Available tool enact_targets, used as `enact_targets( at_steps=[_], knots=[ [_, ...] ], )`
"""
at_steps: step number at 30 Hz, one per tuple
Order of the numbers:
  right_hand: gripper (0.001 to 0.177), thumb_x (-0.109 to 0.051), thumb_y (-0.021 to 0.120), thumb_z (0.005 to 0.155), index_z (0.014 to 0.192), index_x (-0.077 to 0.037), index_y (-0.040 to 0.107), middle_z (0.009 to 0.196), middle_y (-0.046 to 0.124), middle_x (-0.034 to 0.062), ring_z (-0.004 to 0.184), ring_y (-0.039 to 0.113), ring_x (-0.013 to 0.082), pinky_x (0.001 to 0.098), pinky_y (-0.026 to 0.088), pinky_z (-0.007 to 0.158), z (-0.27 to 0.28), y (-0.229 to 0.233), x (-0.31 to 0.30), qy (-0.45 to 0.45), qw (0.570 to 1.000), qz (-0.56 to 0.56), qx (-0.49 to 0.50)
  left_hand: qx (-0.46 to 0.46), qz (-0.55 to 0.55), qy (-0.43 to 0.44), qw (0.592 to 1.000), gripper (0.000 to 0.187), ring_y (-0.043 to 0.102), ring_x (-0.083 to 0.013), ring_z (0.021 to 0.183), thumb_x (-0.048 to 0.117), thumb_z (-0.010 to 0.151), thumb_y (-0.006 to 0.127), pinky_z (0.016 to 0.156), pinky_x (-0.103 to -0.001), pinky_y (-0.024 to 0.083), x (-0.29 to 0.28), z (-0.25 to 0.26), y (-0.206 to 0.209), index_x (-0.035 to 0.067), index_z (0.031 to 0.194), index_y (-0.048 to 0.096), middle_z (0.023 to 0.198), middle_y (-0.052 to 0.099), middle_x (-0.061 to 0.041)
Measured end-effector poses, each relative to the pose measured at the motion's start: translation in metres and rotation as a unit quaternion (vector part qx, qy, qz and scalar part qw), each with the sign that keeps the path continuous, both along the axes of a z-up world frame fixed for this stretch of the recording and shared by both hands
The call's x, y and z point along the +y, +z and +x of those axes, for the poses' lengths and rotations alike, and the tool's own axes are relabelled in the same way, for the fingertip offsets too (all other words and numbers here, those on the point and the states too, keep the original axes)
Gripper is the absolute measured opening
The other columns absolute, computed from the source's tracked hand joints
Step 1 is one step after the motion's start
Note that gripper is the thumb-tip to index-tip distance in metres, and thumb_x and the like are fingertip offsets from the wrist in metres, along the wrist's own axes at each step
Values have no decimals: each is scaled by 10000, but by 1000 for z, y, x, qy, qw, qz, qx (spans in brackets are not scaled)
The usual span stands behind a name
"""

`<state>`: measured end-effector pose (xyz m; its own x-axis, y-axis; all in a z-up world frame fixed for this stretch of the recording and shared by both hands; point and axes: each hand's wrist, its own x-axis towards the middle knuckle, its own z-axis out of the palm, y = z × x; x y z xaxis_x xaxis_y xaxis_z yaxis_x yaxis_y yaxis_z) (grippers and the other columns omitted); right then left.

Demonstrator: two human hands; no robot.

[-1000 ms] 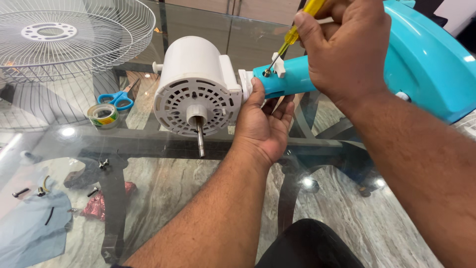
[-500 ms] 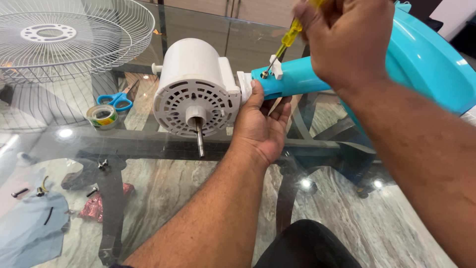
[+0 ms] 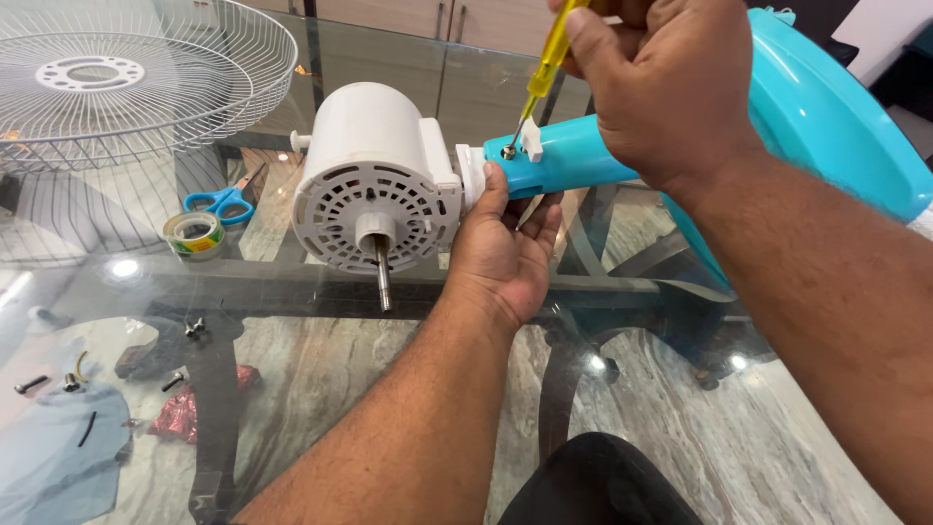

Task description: The person uses a screwdriver to remove screws from the neck of a disassembled electric fan. They detach a white plastic bracket and separate the neck from the motor housing, then place the screwdriver on the table.

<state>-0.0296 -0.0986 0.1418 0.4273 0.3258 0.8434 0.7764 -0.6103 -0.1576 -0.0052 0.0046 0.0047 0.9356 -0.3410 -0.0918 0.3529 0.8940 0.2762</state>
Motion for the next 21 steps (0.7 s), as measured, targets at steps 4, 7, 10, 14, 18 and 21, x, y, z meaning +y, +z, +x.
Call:
enact_targets(
  at_steps=[4, 7, 10, 14, 18, 21],
  knots=[
    [110, -23, 760, 1009, 1032, 30, 667, 939, 732, 85, 845, 749, 133, 262, 624, 720, -1, -1, 4, -31, 999, -6, -28, -9, -5, -4, 1000, 497, 639, -239, 1101, 425, 948, 631, 978, -369, 508, 0, -1, 1, 102, 1318, 557, 1162, 636, -83],
    [115, 13, 743, 1075, 1015, 69, 662, 961, 738, 114, 878, 746, 158, 282, 618, 747, -1, 3, 11, -10, 997, -49, -62, 0, -12, -8, 1000, 490, 642, -250, 1129, 418, 950, 631, 990, -366, 508, 2, -1, 2, 106, 1320, 550, 1165, 642, -84],
    [110, -23, 732, 1073, 1014, 46, 670, 928, 731, 93, 825, 708, 139, 270, 571, 709, -3, 5, 15, -23, 999, -37, -17, -8, -21, -14, 1000, 502, 639, -256, 1148, 421, 954, 629, 992, -368, 509, 2, -3, 1, 91, 1325, 554, 1176, 646, -86],
    [146, -105, 782, 971, 937, 3, 689, 837, 720, 59, 738, 702, 98, 240, 561, 649, -4, 11, 17, -100, 995, 4, 27, -11, -31, -18, 999, 479, 635, -266, 1164, 403, 951, 631, 987, -369, 496, 2, -2, 1, 103, 1318, 560, 1197, 651, -84],
    [98, -47, 737, 1029, 1029, 33, 680, 940, 735, 84, 843, 720, 122, 252, 585, 743, -3, 11, 14, -32, 999, -6, -12, -20, -41, -19, 999, 470, 639, -263, 1163, 400, 956, 633, 994, -374, 501, 1, -1, 0, 90, 1304, 577, 1199, 653, -84],
    [70, 8, 639, 1087, 1130, 55, 666, 1066, 737, 101, 983, 727, 139, 267, 608, 868, -5, 12, 12, 93, 996, -11, 2, -18, -40, -19, 999, 457, 646, -261, 1147, 400, 960, 633, 992, -377, 504, 1, 0, -1, 86, 1288, 589, 1185, 654, -82]
  ],
)
